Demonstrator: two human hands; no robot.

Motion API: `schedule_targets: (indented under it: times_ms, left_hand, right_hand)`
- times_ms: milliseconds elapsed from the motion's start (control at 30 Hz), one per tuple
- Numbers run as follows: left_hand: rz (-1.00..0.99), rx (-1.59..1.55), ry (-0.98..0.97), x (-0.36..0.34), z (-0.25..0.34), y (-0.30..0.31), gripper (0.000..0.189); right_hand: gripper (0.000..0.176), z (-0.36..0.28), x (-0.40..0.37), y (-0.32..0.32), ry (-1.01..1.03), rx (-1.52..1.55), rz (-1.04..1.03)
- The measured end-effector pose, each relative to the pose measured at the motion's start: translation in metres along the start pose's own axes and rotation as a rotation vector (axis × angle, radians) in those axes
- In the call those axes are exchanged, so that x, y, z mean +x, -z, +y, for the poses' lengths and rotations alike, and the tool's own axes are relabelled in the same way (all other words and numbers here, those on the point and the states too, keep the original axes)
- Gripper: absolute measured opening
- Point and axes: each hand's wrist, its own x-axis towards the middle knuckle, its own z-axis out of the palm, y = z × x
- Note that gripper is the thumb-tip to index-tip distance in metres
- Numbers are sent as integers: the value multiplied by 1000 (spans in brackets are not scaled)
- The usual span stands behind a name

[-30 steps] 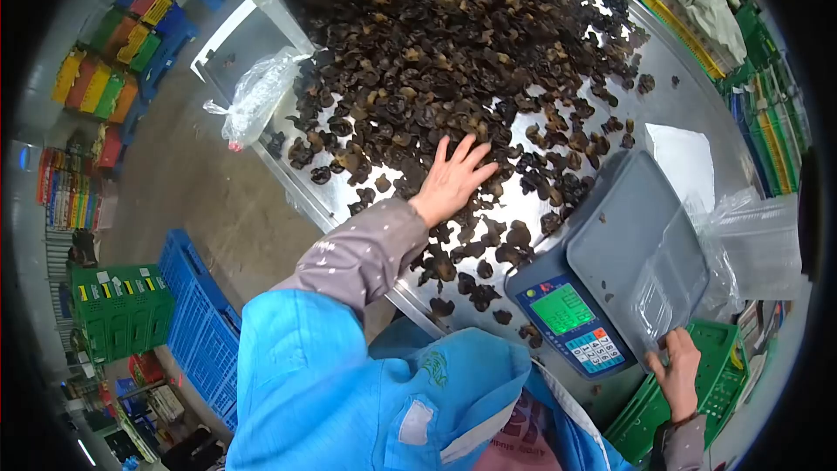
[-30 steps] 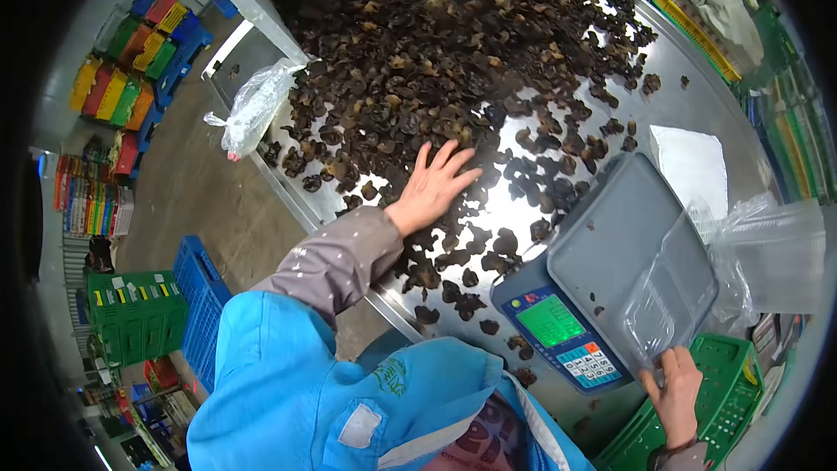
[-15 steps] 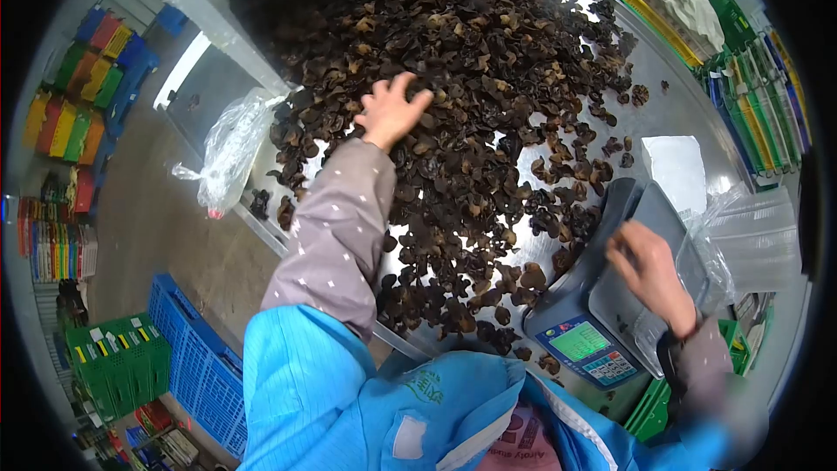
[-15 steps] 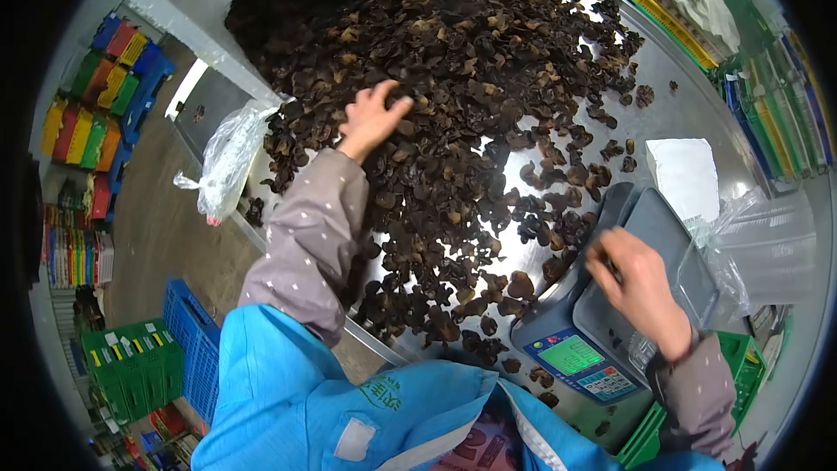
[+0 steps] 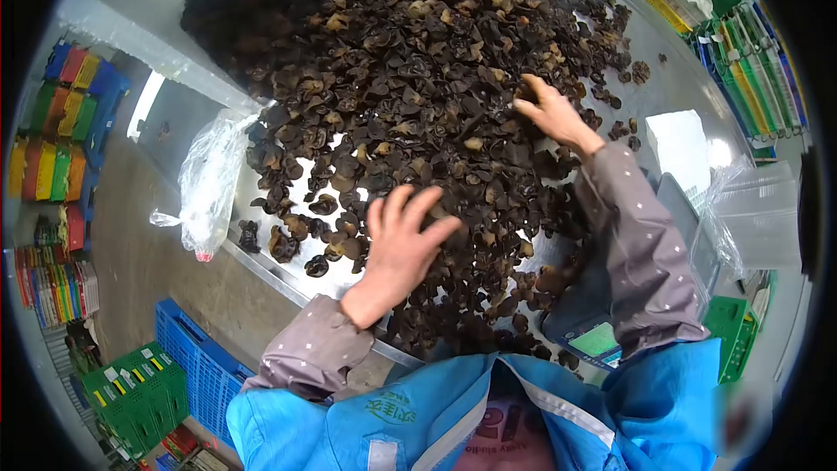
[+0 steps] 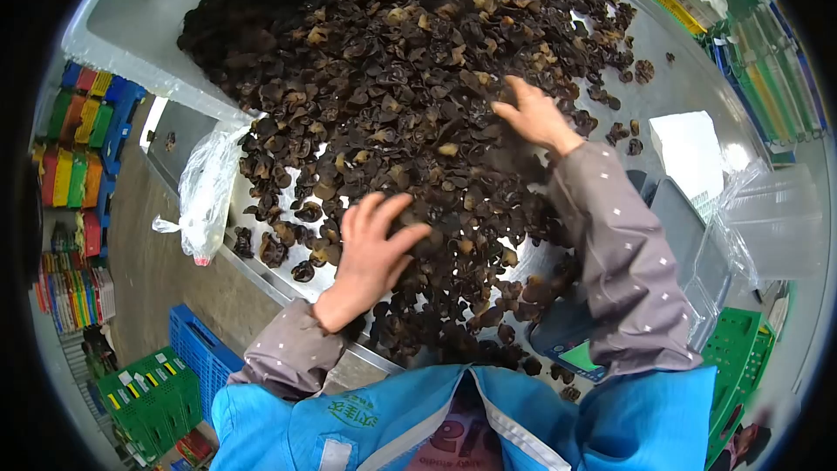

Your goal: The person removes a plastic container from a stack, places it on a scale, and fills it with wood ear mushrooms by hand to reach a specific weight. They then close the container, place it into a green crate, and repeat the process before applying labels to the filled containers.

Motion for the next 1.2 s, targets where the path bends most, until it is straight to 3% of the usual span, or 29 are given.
schedule_targets:
  times_ms: [33, 100, 167, 233, 300, 367, 433, 500, 567, 600, 667, 700, 867, 900, 967, 1100, 1200]
  left_hand:
    - [19, -56, 68, -2, -4, 7, 62]
    - [66, -121, 271, -2, -9, 12, 76]
    - [22, -171, 419, -2, -19, 11, 99]
    - [2, -266, 434, -2, -20, 10, 102]
    - [-32, -278, 425, 1, -15, 11, 104]
    - [-96, -252, 421, 4, -11, 9, 106]
    - [-108, -242, 415, 6, -5, 6, 108]
    - [-106, -211, 380, 12, 1, 0, 109]
    - [11, -278, 301, 22, 2, -13, 105]
    - [31, -298, 273, 29, 4, -17, 100]
    - [47, -367, 217, 41, 2, -26, 92]
    - [59, -374, 259, 44, 5, -28, 85]
    - [111, -550, 264, 38, 10, -17, 70]
    - [166, -547, 229, 36, 18, -11, 68]
    - [201, -535, 214, 36, 37, 2, 64]
    - [242, -506, 67, 44, 84, 24, 60]
    - [220, -609, -83, 61, 135, 28, 61]
  right_hand:
    - [57, -9, 2, -15, -33, 85, 10]
    - [57, -48, -21, -35, 65, -28, -85]
    - [54, -99, -56, -20, 77, -85, -324]
    - [53, -102, -85, -12, 306, -85, -300]
    - [56, -102, -97, 12, 342, -48, -294]
    - [65, -93, -103, 33, 287, 117, -229]
    - [91, -73, -110, 39, 53, -96, -280]
    - [107, -60, -108, 28, -190, -45, -428]
    - [113, -68, -106, 4, -74, -49, -458]
    - [114, -84, -110, -7, 2, 118, -403]
    - [106, -110, -110, -28, -79, 283, -424]
    - [100, -103, -111, -51, 13, 345, -268]
    - [85, -137, -127, -30, -255, 785, -264]
    - [85, -140, -133, -30, -255, 789, -254]
    - [79, -143, -149, -25, -2, 552, 58]
    - [71, -147, -185, 7, 78, 522, 315]
    - [66, -142, -225, 59, 13, 573, 380]
